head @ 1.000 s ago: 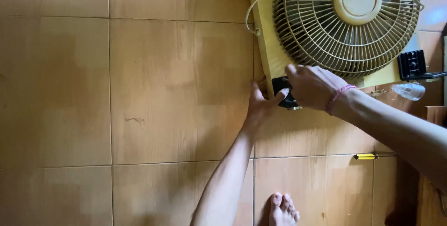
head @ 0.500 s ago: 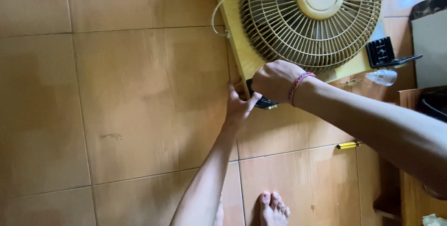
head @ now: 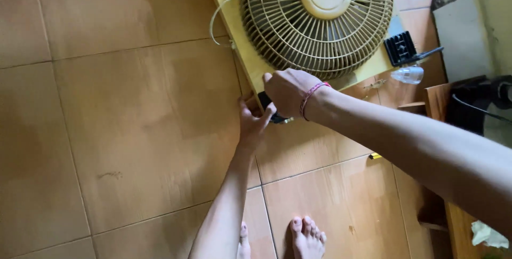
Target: Cleaning the grill of a box fan using a toothbrush and cleaning solution while inspecting its components.
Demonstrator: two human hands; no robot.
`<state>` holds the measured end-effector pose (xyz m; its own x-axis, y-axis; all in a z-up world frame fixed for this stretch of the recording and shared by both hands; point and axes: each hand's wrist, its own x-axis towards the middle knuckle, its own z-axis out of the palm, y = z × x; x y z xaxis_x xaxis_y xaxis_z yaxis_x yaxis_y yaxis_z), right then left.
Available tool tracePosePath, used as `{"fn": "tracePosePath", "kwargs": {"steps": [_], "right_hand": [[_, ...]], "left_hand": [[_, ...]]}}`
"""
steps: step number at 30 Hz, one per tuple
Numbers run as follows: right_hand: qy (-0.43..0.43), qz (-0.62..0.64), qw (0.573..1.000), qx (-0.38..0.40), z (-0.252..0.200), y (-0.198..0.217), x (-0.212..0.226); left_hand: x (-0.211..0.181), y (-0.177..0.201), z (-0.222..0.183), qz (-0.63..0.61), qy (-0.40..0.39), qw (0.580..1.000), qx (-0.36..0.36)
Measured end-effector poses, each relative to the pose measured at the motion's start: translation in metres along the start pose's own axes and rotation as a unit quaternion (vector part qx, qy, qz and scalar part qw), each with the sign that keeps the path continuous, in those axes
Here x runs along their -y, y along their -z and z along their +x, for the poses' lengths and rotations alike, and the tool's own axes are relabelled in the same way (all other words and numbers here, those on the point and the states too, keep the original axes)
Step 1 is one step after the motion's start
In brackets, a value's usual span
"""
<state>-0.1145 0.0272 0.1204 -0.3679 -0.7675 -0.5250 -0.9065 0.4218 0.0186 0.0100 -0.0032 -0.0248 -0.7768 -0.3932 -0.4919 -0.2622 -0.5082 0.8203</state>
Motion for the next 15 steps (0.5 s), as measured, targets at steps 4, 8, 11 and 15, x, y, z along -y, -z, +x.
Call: {"fn": "tracePosePath", "kwargs": {"steps": [4,8,11,15], "right_hand": [[0.171,-0.245,0.950,-0.085,0.009,-0.025,-0.022],[0.260,-0.231,0.934,-0.083,0.013,-0.044,-0.028],[0.225,-0.180,0.954,-0.080,0.008,-0.041,-0.024],[0.023,0.006,0.997,0.080,0.001,0.019,0.006]], "left_hand": [[-0.001,-0.004,0.000,0.028,0.025,0.999,-0.009],[0.001,-0.005,-0.001,0.012,0.031,0.999,-0.016],[0.002,-0.005,-0.001,0.010,0.027,1.000,-0.007],[0.026,0.008,0.011,-0.006,-0.005,1.000,0.002]]}}
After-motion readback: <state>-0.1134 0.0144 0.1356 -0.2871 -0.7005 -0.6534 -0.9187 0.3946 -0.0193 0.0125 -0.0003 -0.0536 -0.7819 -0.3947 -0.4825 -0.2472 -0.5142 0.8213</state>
